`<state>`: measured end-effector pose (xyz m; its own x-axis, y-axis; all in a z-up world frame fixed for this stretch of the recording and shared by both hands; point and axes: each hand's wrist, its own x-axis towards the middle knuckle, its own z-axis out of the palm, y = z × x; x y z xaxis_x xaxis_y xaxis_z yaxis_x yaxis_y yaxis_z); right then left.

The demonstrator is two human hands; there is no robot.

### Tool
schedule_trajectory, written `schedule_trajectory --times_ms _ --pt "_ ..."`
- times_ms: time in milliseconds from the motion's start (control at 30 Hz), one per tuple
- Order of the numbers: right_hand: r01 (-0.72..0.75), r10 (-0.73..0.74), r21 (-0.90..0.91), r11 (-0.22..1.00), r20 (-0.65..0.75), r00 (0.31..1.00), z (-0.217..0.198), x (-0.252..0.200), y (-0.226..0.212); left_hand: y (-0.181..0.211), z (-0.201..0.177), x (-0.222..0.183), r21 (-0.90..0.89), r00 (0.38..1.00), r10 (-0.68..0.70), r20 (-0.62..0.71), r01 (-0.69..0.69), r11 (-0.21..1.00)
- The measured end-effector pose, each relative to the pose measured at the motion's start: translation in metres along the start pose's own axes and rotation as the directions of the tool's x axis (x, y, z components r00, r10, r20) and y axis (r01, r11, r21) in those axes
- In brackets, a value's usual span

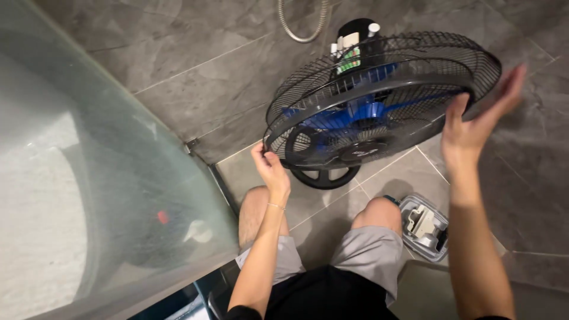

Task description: The recorder dismantles a floor fan in a bathroom for cleaning.

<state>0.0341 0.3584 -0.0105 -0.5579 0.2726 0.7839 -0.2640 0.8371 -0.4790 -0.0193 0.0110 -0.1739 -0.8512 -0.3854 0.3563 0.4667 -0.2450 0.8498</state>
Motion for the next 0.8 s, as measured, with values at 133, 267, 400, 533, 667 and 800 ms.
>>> schedule_trajectory --times_ms 133,267,400,533,667,800 --pt "-0.158 0.164 0.208 0.965 -0.01 0.986 -0.015 -0.021 -0.007 0.012 -0.009 0.001 -0.015 0.996 -0.092 -0.006 0.092 0.996" --pt "-0.204 0.206 0.195 0.959 0.009 0.979 -0.027 -0.019 -0.021 0.033 -0.013 0.005 -0.031 0.996 -0.089 0.003 0.089 0.996" --pt "-0.313 0.288 0.234 0.92 0.136 0.948 -0.014 -0.024 -0.044 0.057 -0.004 -0.005 0.04 0.993 -0.022 0.119 0.017 0.999" --pt "-0.395 0.352 0.213 0.894 0.211 0.912 -0.005 -0.067 -0.024 0.082 -0.003 -0.026 0.253 0.971 0.073 0.228 -0.131 0.958" --pt "-0.477 0.402 0.296 0.828 0.281 0.872 -0.016 -0.098 -0.018 0.101 -0.008 -0.03 0.33 0.858 0.365 0.36 -0.483 0.811" --pt "-0.534 0.52 -0.079 0.842 0.386 0.762 -0.035 -0.127 -0.037 0.108 -0.024 -0.049 0.239 0.787 0.478 0.39 -0.587 0.773"
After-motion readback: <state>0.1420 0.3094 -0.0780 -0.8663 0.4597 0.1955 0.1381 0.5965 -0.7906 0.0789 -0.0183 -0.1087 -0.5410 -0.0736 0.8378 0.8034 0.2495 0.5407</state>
